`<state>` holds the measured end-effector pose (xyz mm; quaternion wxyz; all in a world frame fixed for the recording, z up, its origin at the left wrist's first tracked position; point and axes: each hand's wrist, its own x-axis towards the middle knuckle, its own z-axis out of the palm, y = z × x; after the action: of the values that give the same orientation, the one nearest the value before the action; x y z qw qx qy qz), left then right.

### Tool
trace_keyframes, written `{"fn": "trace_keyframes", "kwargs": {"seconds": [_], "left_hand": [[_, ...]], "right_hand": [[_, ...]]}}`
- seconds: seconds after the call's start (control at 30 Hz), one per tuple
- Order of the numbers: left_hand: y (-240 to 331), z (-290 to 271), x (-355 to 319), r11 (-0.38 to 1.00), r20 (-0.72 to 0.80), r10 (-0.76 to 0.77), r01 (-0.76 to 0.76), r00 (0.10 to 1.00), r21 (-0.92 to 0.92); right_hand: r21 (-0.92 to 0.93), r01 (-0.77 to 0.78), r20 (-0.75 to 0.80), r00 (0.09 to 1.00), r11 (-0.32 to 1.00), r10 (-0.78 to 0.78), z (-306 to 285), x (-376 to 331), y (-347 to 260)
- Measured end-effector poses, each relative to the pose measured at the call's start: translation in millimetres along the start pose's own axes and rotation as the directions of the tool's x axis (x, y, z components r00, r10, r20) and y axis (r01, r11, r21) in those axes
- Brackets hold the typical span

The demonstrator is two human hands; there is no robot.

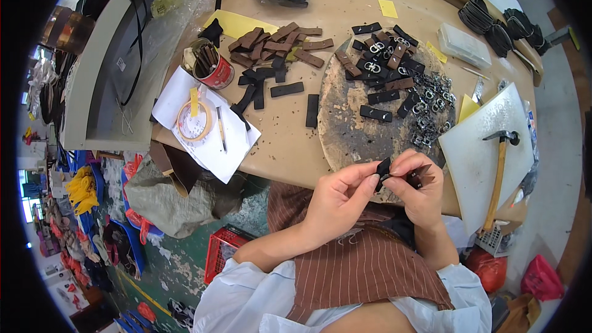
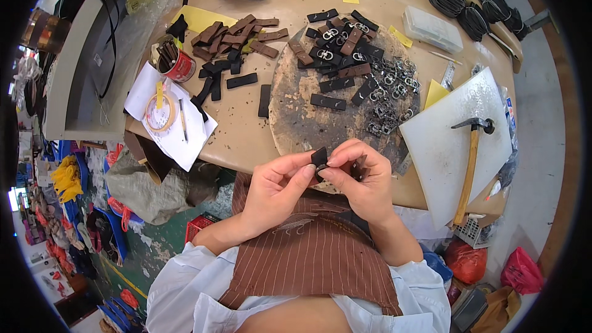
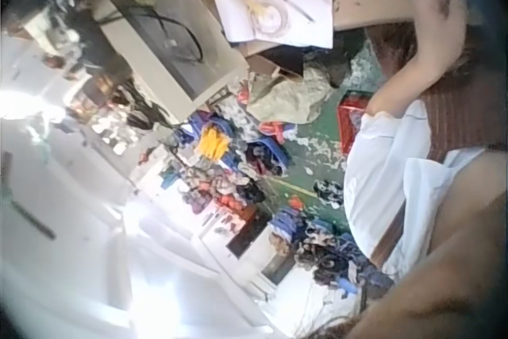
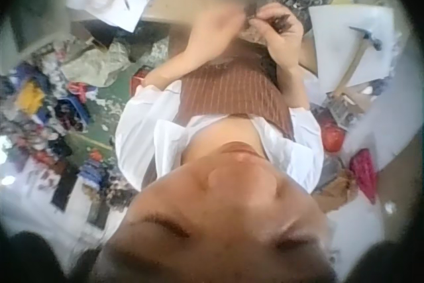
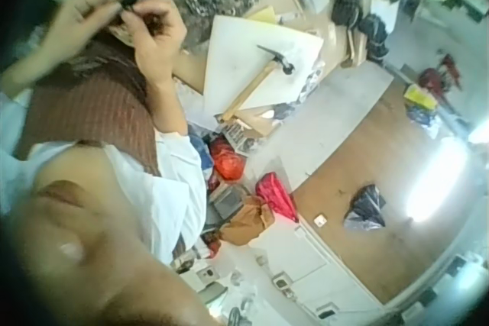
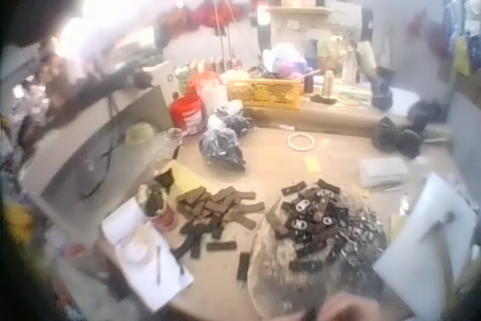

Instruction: The person assembles small keychains by attaching metal clasps to short black leather straps. They repeatedly pick up a strap and a clasp, thread the strap through the clasp, and place the finished unit on the table. The process is repetitive and performed one at a time.

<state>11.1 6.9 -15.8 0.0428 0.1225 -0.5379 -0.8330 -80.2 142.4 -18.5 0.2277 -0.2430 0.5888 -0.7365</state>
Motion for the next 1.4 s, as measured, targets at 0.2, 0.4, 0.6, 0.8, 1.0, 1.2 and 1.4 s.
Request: {"fn": "trace_keyframes", "kwargs": {"seconds": [0.2,0.4,0.6,0.8,1.0,1.2,1.4], "left_hand": [[5,-9,4,0.983,0.085,0.041,-0.055,0.996,0.178],[-6,-13,5,0.989,0.001,-0.006,0.005,1.0,0.15],[-5,-10,2,0.941,0.017,0.199,-0.196,0.98,0.274],[10,-16,6,0.751,0.221,0.3,-0.373,0.928,0.544],[2,-11,6,0.892,0.09,0.228,-0.245,0.969,0.379],[-9,-14,5,0.994,0.089,0.108,-0.11,0.99,0.011],[3,-12,1,0.899,0.099,0.232,-0.252,0.968,0.358]], "right_hand": [[0.045,-0.194,0.006,0.981,0.98,0.193,-3,3,-11],[-0.134,-0.074,-0.05,0.996,0.988,0.068,4,-4,-4],[-0.122,-0.112,-0.04,0.993,0.986,0.108,4,-3,-9],[-0.005,-0.22,0.011,0.975,0.976,0.22,0,2,-13],[0.032,-0.161,0.084,0.984,0.986,0.157,-4,-1,-3],[-0.037,-0.092,0.088,0.992,0.995,0.095,-4,-1,-5],[-0.175,-0.048,0.196,0.977,0.983,0.083,-6,4,-16]]}}
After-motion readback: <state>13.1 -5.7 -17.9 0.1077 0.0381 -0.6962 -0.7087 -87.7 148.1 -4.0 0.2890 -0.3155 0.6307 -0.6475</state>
